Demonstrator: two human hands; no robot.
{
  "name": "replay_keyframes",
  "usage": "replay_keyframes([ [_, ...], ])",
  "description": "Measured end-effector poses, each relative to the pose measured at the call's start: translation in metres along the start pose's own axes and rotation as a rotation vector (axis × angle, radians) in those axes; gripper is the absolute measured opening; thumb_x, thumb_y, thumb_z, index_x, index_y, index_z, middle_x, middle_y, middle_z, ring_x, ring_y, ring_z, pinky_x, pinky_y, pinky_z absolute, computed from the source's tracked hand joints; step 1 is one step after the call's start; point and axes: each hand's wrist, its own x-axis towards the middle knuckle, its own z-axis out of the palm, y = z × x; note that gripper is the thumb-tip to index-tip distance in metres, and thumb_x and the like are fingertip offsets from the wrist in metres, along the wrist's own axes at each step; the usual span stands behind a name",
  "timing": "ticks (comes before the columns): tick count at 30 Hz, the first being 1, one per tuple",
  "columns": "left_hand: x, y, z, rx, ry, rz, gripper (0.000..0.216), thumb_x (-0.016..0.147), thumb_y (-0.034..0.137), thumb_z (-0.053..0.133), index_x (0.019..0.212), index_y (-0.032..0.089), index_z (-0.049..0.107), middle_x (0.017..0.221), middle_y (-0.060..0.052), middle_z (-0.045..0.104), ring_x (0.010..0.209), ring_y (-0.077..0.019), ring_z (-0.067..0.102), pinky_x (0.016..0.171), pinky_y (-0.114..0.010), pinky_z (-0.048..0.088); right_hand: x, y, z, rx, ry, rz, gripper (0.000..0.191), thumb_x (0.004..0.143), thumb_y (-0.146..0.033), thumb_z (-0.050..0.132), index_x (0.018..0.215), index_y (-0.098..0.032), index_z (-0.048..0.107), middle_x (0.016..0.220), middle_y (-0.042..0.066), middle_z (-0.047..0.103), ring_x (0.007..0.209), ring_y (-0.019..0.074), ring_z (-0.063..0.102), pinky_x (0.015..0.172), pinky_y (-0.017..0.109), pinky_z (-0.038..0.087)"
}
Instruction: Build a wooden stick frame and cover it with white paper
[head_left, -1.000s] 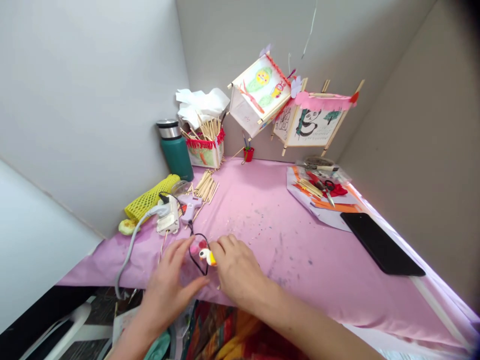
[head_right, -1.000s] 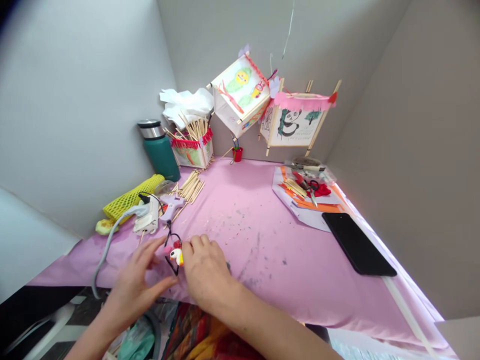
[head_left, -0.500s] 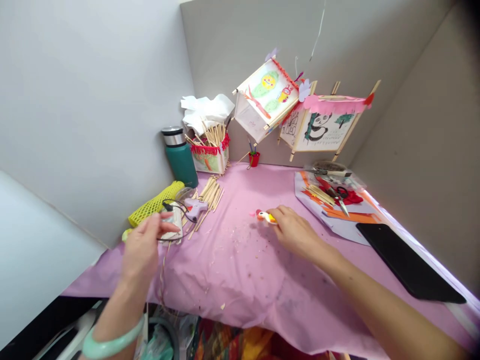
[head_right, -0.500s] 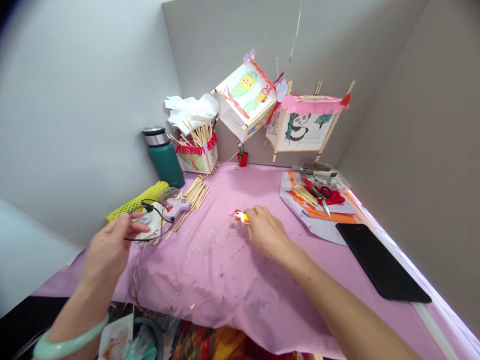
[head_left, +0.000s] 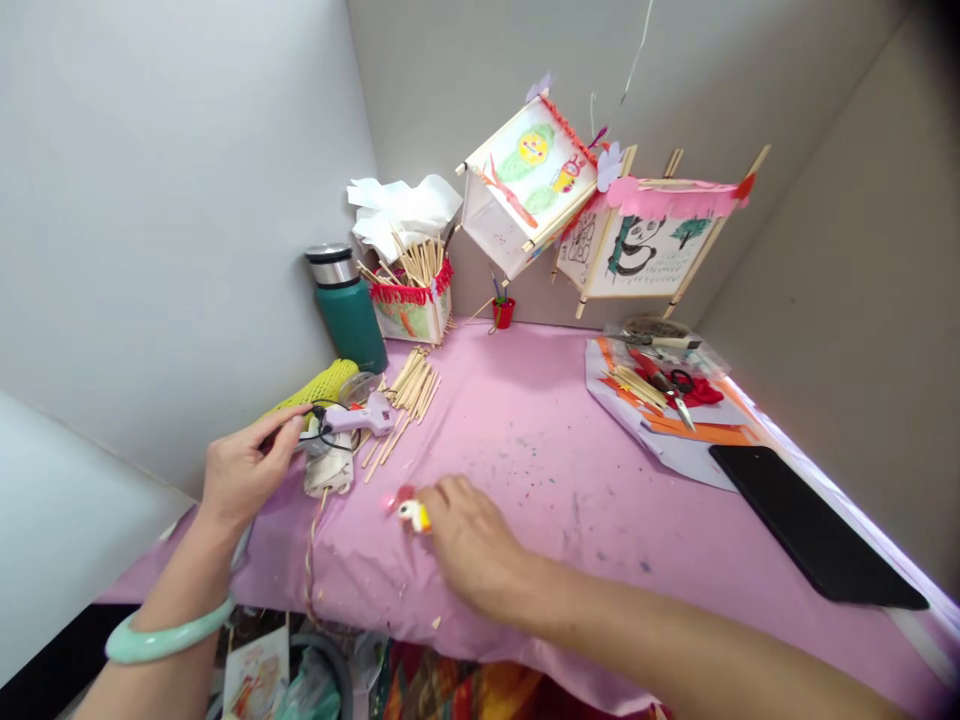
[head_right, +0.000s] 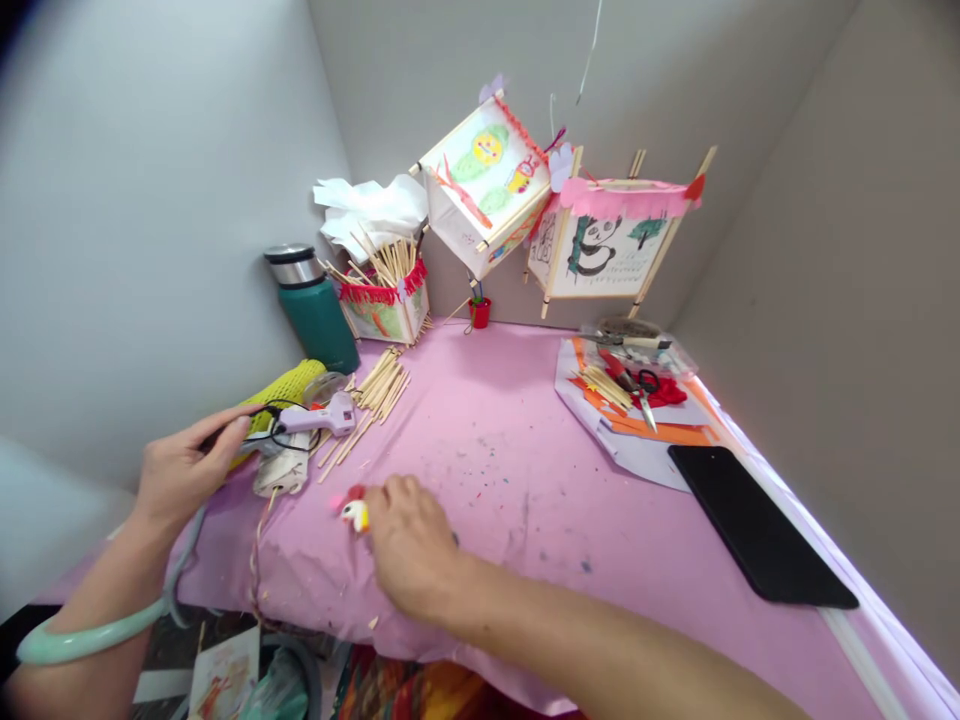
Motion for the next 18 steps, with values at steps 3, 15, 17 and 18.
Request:
replay_keyframes([
  [3,-0.002,-0.005,-0.004,-0.022,-0.011,0.011,0.037,0.087,0.044,0.051,0.11,0.021,0.068,0.087,0.003,0.073,0.066,-0.0139,0.062,0.058,-0.022,0.045,0.023,0.003,-0.005,0.006,0.042,-0.001,0.024,0.09,-0.015,0.046,0.113,-0.019,0.054,0.106,0.007,0.055,0.096,0.0201,0.048,0.082,0.031,0.04],
  [15,-0.002,-0.014,-0.014,-0.041,-0.126,0.2,0.034,0.086,0.044,0.053,0.11,0.025,0.068,0.106,0.0,0.072,0.091,-0.0209,0.068,0.081,-0.029,0.052,0.022,-0.032,0.016,-0.001,0.004,-0.174,0.022,0.091,-0.017,0.045,0.112,-0.019,0.053,0.104,0.007,0.055,0.095,0.0208,0.047,0.082,0.032,0.04],
  [17,-0.003,-0.012,-0.015,-0.04,-0.128,0.213,0.034,0.087,0.043,0.052,0.11,0.024,0.068,0.107,-0.001,0.072,0.093,-0.0206,0.068,0.083,-0.028,0.051,0.029,-0.026,0.012,-0.043,0.031,-0.033,0.024,0.091,-0.013,0.042,0.113,-0.016,0.053,0.106,0.011,0.055,0.098,0.0225,0.046,0.083,0.035,0.04],
  [18,-0.003,-0.011,-0.016,-0.046,-0.125,0.227,0.034,0.087,0.043,0.052,0.111,0.024,0.068,0.107,-0.002,0.072,0.093,-0.0202,0.068,0.084,-0.028,0.05,0.032,-0.025,0.011,-0.059,0.036,0.033,0.025,0.091,-0.011,0.04,0.112,-0.013,0.053,0.106,0.013,0.055,0.098,0.0236,0.046,0.083,0.036,0.04],
])
